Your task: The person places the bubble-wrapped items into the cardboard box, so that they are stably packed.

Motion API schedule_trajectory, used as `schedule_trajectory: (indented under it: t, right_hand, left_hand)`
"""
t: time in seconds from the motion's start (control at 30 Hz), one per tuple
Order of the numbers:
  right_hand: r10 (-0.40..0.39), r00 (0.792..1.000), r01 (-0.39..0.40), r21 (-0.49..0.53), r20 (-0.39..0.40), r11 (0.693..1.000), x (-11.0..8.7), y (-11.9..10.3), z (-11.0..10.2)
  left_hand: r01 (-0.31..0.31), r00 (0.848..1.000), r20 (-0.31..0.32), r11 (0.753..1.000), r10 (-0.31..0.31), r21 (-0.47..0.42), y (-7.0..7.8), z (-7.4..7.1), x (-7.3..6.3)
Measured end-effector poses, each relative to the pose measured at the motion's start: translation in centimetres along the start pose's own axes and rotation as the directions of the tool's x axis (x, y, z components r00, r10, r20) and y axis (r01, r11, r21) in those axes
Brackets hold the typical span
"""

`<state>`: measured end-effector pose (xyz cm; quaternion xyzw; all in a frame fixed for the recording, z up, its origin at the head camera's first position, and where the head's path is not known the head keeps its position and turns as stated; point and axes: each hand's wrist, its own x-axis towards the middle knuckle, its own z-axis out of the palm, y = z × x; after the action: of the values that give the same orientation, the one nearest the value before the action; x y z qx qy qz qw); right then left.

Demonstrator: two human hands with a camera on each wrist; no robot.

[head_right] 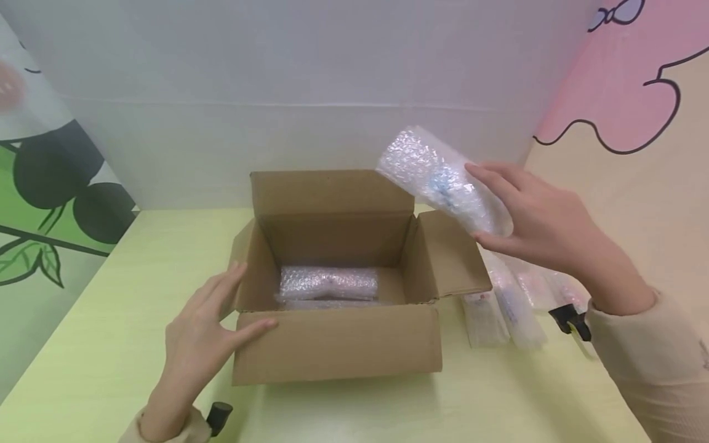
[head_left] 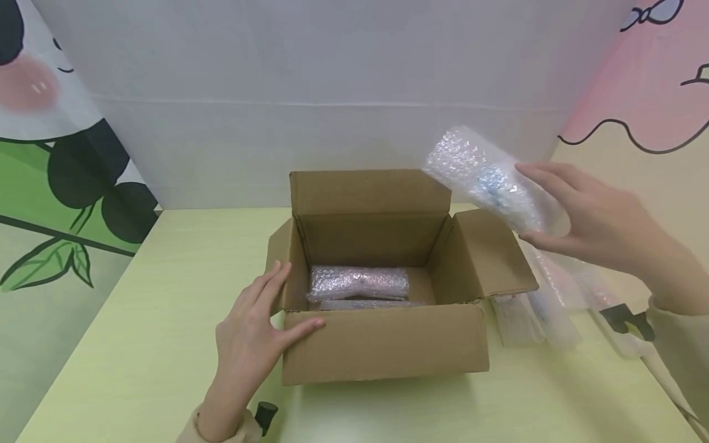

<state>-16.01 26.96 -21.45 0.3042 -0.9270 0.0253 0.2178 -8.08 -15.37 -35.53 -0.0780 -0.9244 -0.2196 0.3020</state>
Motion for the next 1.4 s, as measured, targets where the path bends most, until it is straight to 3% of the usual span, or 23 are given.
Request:
schedule_trajectory:
  t: [0.27, 0.53, 0.83, 1.1, 1.2, 1.4]
  right_hand:
    - [-0.195, 0.977, 0.191, 0.055, 0.084, 0.980, 3.3, -2.1, -0.7]
    - [-0.328, 0.912, 0.301, 0.141, 0.247, 0.943, 5.5, -4.5, 0.9]
    - [-0.384, 0.802, 0.354, 0.154, 0.457, 0.922, 8.4, -8.1, 3.2]
    - [-0.405, 0.674, 0.480, 0.051, 0.617, 0.876, 11.0, -11.2, 5.4]
    - [-0.388, 0.642, 0.490, 0.036, 0.661, 0.871, 11.8, -12.3, 6.3]
    - [-0.372, 0.601, 0.494, 0.038, 0.708, 0.869, 12.9, -13.7, 8.4]
  left_hand:
    - [0.001, 1.000, -0.002, 1.000, -0.001, 0.005, 0.1, 0.0, 0.0]
    - [0.000, 1.000, 0.006, 1.000, 0.000, 0.003, 0.0, 0.0, 0.0]
    - [0.001, 1.000, -0.010, 1.000, -0.001, -0.010, -0.1, 0.1, -0.1]
    - [0.004, 1.000, 0.001, 1.000, -0.003, -0.003, 0.0, 0.0, -0.1]
    - [0.010, 1.000, 0.009, 1.000, -0.010, -0.002, 0.0, -0.1, -0.2]
    - [0.011, 1.000, 0.012, 1.000, -0.010, -0.004, 0.0, -0.1, -0.2]
